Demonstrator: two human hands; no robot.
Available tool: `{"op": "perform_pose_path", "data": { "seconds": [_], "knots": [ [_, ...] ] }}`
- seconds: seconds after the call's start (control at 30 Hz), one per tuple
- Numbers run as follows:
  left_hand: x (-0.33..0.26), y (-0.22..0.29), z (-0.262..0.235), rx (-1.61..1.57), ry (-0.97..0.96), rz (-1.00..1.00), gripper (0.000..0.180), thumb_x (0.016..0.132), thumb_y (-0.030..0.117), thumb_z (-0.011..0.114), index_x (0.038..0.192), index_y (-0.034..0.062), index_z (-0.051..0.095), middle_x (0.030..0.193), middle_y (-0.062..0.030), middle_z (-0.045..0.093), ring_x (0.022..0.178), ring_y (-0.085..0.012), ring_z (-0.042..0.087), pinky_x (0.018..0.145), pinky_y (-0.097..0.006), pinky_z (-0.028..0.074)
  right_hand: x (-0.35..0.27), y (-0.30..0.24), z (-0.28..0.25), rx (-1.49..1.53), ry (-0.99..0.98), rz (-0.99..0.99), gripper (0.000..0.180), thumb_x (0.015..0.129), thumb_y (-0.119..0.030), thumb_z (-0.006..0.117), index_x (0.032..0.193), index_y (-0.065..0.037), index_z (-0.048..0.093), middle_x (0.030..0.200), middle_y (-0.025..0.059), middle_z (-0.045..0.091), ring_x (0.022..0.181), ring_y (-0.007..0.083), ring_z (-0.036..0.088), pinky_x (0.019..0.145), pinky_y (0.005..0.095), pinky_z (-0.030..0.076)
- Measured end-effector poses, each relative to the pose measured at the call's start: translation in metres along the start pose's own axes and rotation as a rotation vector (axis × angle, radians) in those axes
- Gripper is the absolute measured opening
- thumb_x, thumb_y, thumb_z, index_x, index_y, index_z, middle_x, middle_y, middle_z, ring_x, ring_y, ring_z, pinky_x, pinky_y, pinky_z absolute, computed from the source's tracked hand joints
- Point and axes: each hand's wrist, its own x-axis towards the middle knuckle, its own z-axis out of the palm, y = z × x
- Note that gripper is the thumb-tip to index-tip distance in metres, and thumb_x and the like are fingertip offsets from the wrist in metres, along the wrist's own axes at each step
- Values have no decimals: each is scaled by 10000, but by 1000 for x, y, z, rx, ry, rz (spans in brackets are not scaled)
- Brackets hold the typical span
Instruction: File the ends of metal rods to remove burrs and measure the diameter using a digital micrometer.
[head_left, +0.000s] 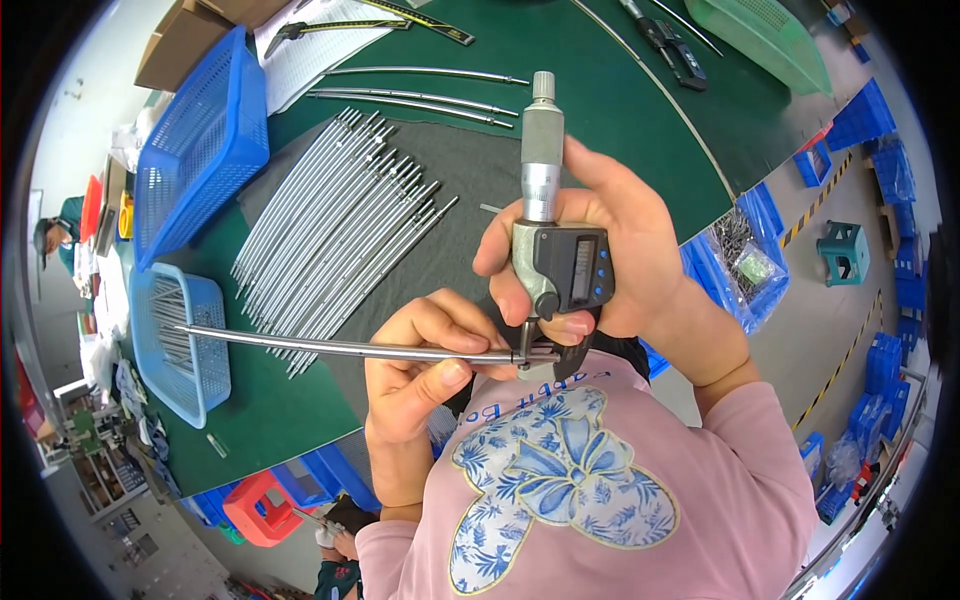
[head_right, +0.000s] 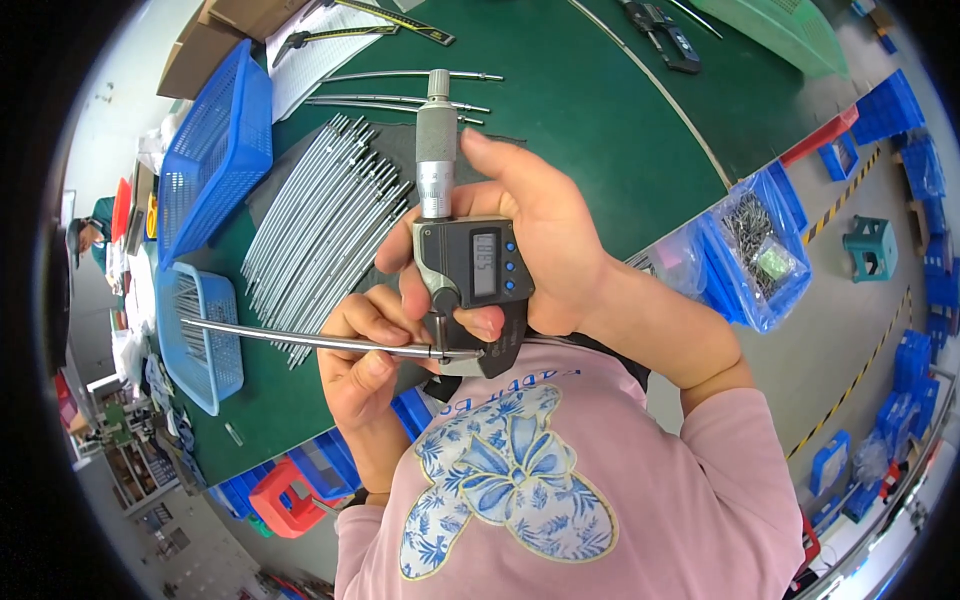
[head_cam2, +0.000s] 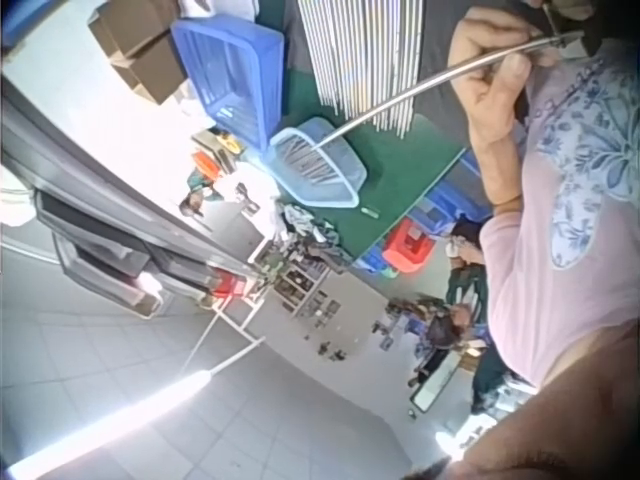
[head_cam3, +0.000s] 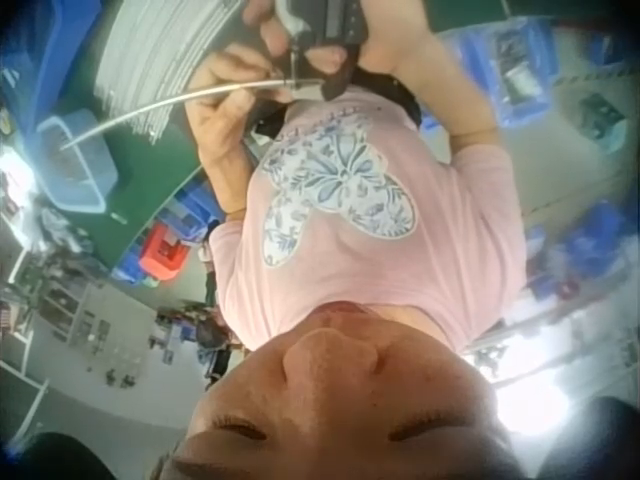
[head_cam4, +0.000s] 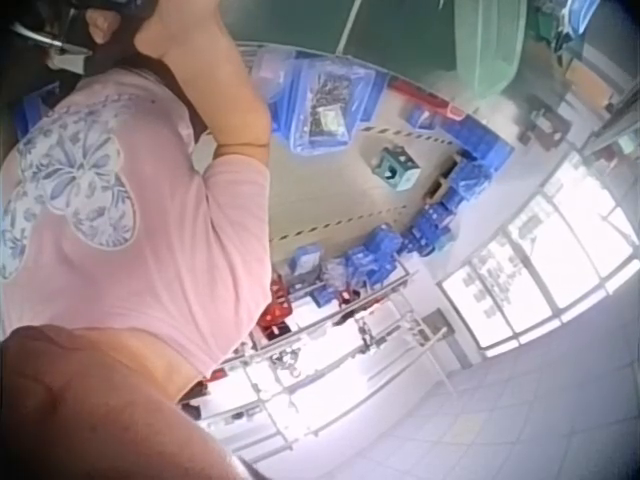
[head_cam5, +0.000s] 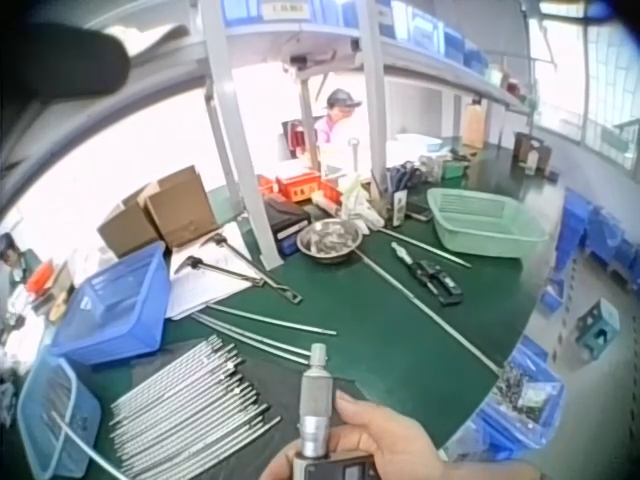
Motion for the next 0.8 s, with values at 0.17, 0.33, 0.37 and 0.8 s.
{"op": "perform_pose_path", "data": {
  "seconds": [0.17,0.33,0.37,0.8],
  "knots": [
    [1,-1,0,-3,-8,-3,156,817,58,566,897,-66,517,883,-205,527,759,-256,620,697,-330,545,0,0,-1,-28,-16,-3,813,842,-638,205,936,98,538,691,221,580,343,170,421,319,238,364],
    [0,-1,0,-10,-5,-3,152,817,59,567,891,-63,515,883,-210,527,759,-252,620,695,-325,546,-1,0,0,0,2,8,798,846,-628,221,945,98,537,700,221,583,345,168,423,324,233,370],
    [1,-1,-1,-11,-4,-4,152,817,59,567,891,-63,515,883,-210,527,759,-252,620,695,-325,546,-1,0,-1,-9,-1,11,795,847,-627,226,948,98,537,704,219,585,347,167,425,325,232,372],
    [0,-3,-3,45,31,-20,199,798,100,566,877,-71,504,879,-226,517,722,-260,615,653,-336,557,4,3,-4,-72,-9,-41,762,864,-600,254,901,98,559,690,203,593,346,155,437,309,220,362]
  ]
}}
